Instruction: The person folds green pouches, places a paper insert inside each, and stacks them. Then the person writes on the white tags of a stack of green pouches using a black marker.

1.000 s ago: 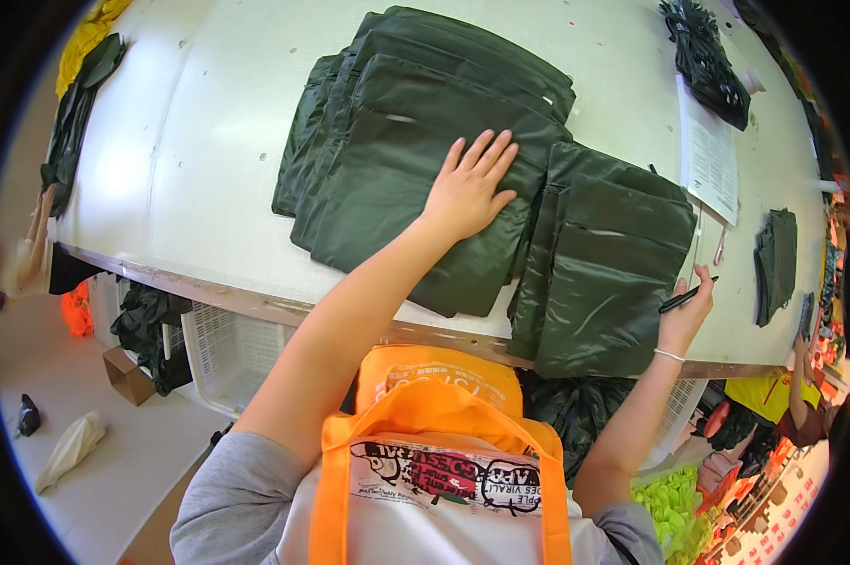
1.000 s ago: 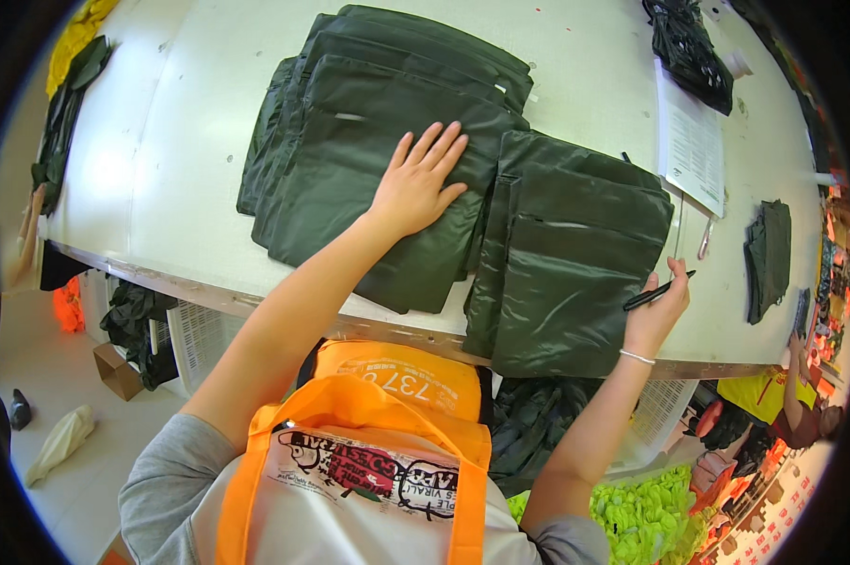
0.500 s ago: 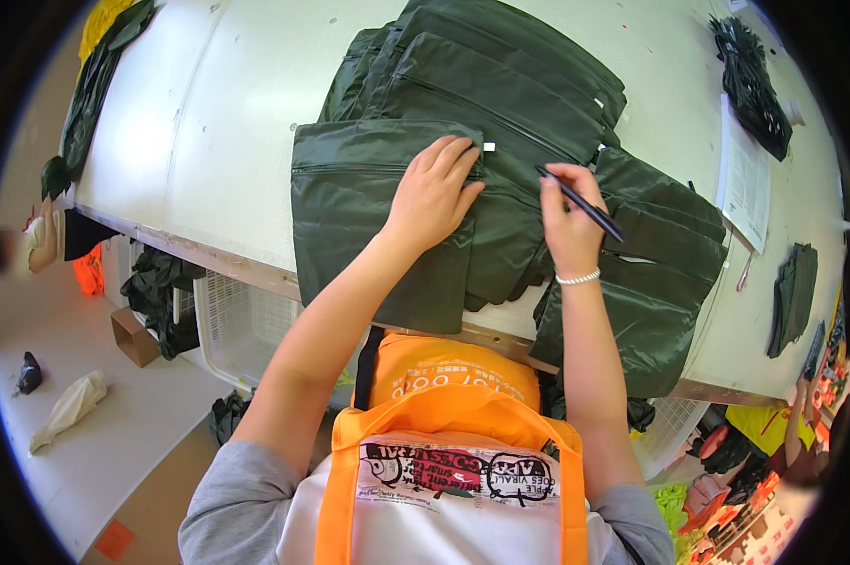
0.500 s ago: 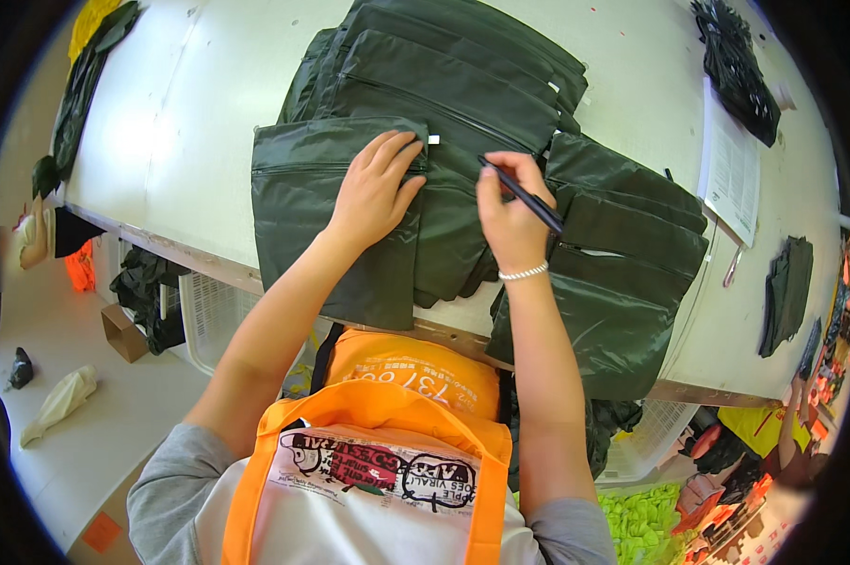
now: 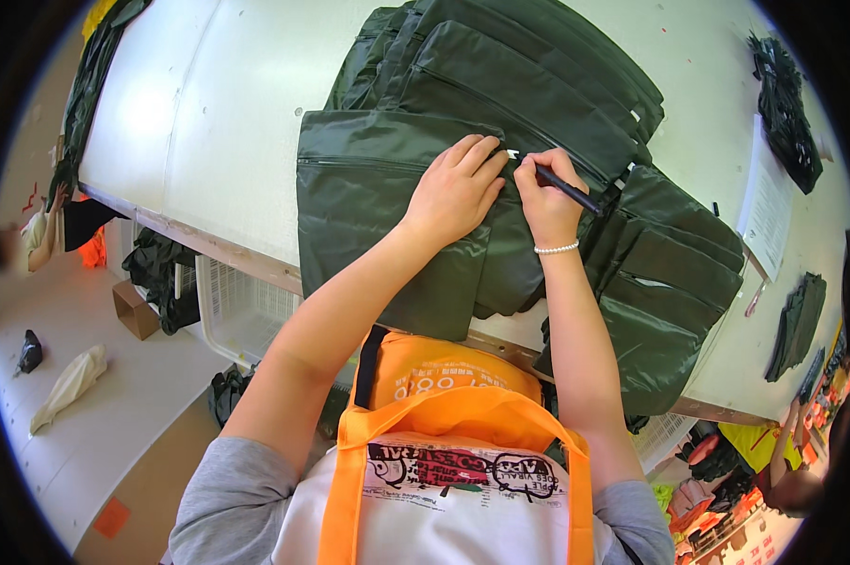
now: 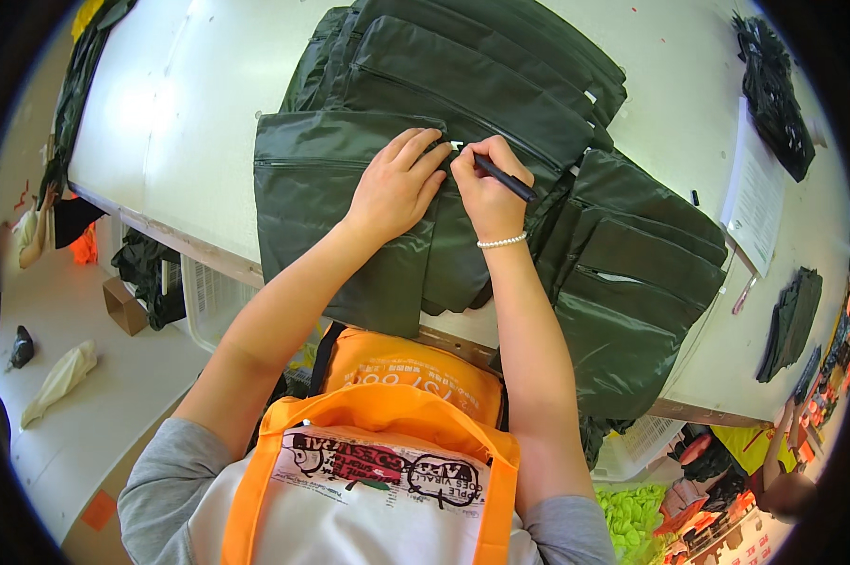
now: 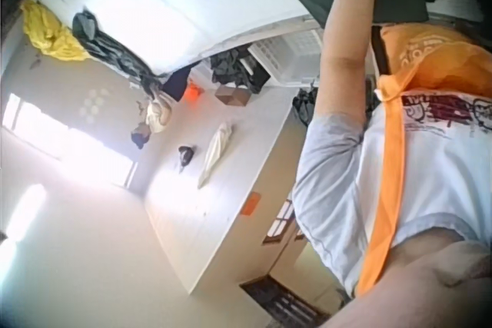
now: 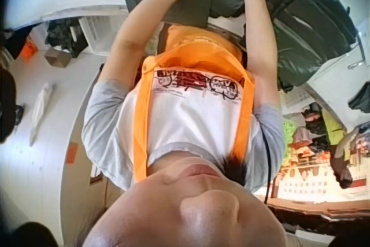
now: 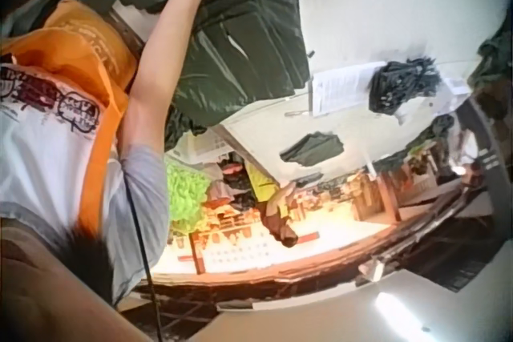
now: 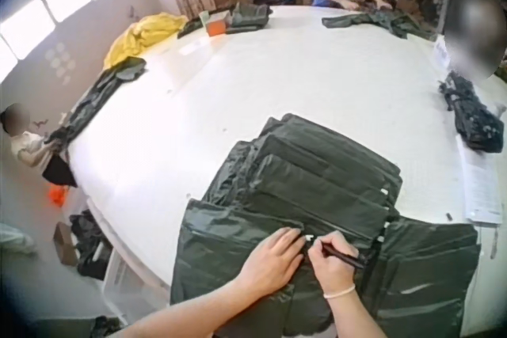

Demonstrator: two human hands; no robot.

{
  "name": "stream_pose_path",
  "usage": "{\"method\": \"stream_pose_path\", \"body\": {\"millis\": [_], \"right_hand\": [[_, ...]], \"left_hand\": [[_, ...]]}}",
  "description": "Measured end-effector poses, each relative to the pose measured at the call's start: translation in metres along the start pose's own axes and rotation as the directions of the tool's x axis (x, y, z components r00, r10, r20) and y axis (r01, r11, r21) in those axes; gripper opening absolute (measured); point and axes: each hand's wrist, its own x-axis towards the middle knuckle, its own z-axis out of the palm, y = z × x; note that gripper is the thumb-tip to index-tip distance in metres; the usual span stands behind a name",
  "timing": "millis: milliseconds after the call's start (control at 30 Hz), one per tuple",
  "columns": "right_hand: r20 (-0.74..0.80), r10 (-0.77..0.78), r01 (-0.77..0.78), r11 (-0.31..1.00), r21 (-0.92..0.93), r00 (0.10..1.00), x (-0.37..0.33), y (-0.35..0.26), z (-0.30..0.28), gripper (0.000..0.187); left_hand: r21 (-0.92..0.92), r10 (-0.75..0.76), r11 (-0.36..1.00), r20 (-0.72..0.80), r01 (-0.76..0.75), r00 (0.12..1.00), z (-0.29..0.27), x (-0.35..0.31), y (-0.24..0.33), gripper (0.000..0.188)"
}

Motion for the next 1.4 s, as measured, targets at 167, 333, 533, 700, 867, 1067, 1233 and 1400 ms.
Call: {"method": "stream_pose_path", "body": {"millis": [167, 333, 533, 700, 867, 1067, 1233, 1400], "right_hand": [[-0.009, -0.028, 0.028, 0.999, -0.039, 1.0, 0.001, 0.002, 0.003, 0.01], [-0.002, -0.038, 0.038, 0.997, -0.064, 0.999, 0.002, 0.0, 0.003, 0.01], [0.032, -0.055, 0.058, 0.995, -0.087, 0.998, 0.002, 0.001, 0.001, 0.01], [-0.027, -0.051, 0.05, 0.998, -0.034, 0.998, -0.002, 0.002, -0.005, 0.005], [0.153, -0.171, 0.216, 0.909, -0.356, 0.973, -0.034, -0.034, -0.02, 0.019], [0.227, -0.073, 0.146, 0.934, -0.325, 0.971, -0.076, -0.053, 0.011, 0.027], [-0.161, -0.026, -0.025, 0.951, -0.309, 0.987, -0.071, -0.092, -0.083, 0.019], [-0.317, -0.042, -0.136, 0.844, -0.518, 0.947, -0.071, -0.072, -0.275, 0.008]], "left_hand": [[0.015, -0.008, 1.0, 0.01, 0.008, 1.0, -0.001, 0.002, 0.0, 0.033], [0.018, -0.012, 1.0, 0.006, 0.012, 1.0, 0.001, 0.002, -0.001, 0.033], [0.016, -0.01, 1.0, 0.014, 0.01, 1.0, 0.0, 0.002, -0.001, 0.032], [0.003, -0.017, 1.0, 0.018, 0.017, 1.0, 0.001, 0.002, 0.002, 0.032], [-0.118, -0.052, 0.992, -0.086, 0.041, 0.995, 0.0, -0.003, -0.004, 0.027], [-0.311, -0.104, 0.95, -0.377, -0.02, 0.92, -0.008, 0.003, -0.008, 0.026], [-0.317, -0.032, 0.938, -0.48, -0.139, 0.877, -0.024, 0.03, 0.022, 0.032], [-0.187, 0.078, 0.976, -0.175, -0.111, 0.981, 0.02, 0.064, 0.054, 0.047]]}}
